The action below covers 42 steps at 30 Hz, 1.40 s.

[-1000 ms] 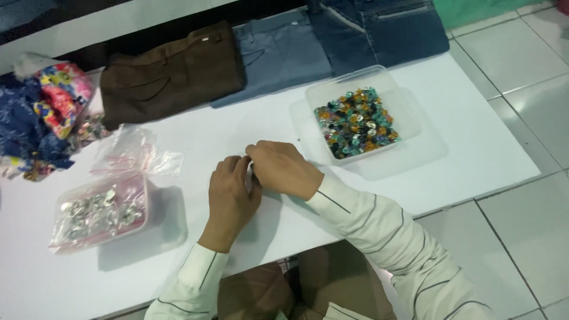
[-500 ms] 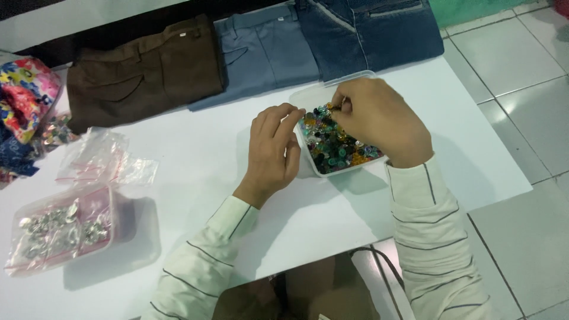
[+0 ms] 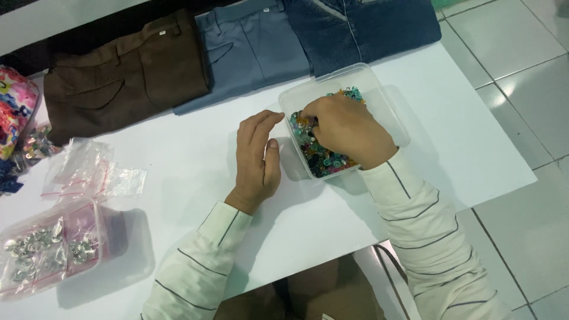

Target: The person sorts buttons by picking them from a container and placing them into small plastic bags.

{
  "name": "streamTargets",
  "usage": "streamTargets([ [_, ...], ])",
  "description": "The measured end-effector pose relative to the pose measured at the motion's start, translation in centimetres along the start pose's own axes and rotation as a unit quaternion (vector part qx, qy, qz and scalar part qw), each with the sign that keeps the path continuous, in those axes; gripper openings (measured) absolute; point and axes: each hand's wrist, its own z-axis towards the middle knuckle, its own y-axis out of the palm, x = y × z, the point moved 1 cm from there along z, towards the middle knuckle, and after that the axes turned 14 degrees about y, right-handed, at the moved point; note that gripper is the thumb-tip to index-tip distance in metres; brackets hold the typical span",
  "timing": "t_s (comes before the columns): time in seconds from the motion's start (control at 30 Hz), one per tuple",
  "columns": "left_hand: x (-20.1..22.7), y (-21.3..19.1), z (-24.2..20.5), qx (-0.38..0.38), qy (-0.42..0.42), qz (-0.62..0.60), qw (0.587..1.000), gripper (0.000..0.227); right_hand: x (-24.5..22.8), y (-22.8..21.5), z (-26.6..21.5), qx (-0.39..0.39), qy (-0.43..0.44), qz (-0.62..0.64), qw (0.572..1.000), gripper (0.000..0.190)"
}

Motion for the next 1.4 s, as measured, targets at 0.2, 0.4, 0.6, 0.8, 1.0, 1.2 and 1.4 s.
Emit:
streamTargets([
  [0.2, 0.0, 0.0, -0.2, -0.001, -0.020, -0.007, 1.000, 0.043, -0.1, 0.3, -0.1, -0.019, -0.009, -0.025, 0.999, 0.042],
  [0.4, -0.1, 0.1, -0.4, 0.000, -0.026, -0.009, 1.000, 0.042, 0.7, 1.6, 0.9, 0.004, 0.002, -0.001, 1.000, 0.034],
  [0.6, 0.0, 0.1, -0.3, -0.005, -0.040, -0.019, 0.999, 0.041, -0.5, 1.2, 0.0, 0.003, -0.031, 0.007, 0.999, 0.037],
  [0.8, -0.2, 0.2, -0.3, 0.000, -0.044, -0.010, 0.999, 0.041, 0.0, 1.7, 0.8, 0.000, -0.044, -0.003, 0.999, 0.037],
  [1.0, -0.2, 0.2, -0.4, -0.002, -0.054, -0.009, 0.998, 0.040, 0.3, 2.0, 0.6, 0.027, -0.043, 0.024, 0.998, 0.032],
  [1.2, -0.2, 0.1, -0.4, 0.000, -0.061, -0.023, 0.998, 0.038, 0.1, 1.8, 0.0, 0.021, -0.043, 0.004, 0.999, 0.030],
  [1.4, -0.3, 0.2, -0.5, 0.000, -0.065, -0.017, 0.998, 0.036, 1.1, 1.8, 0.9, 0.034, -0.028, -0.019, 0.999, 0.029],
])
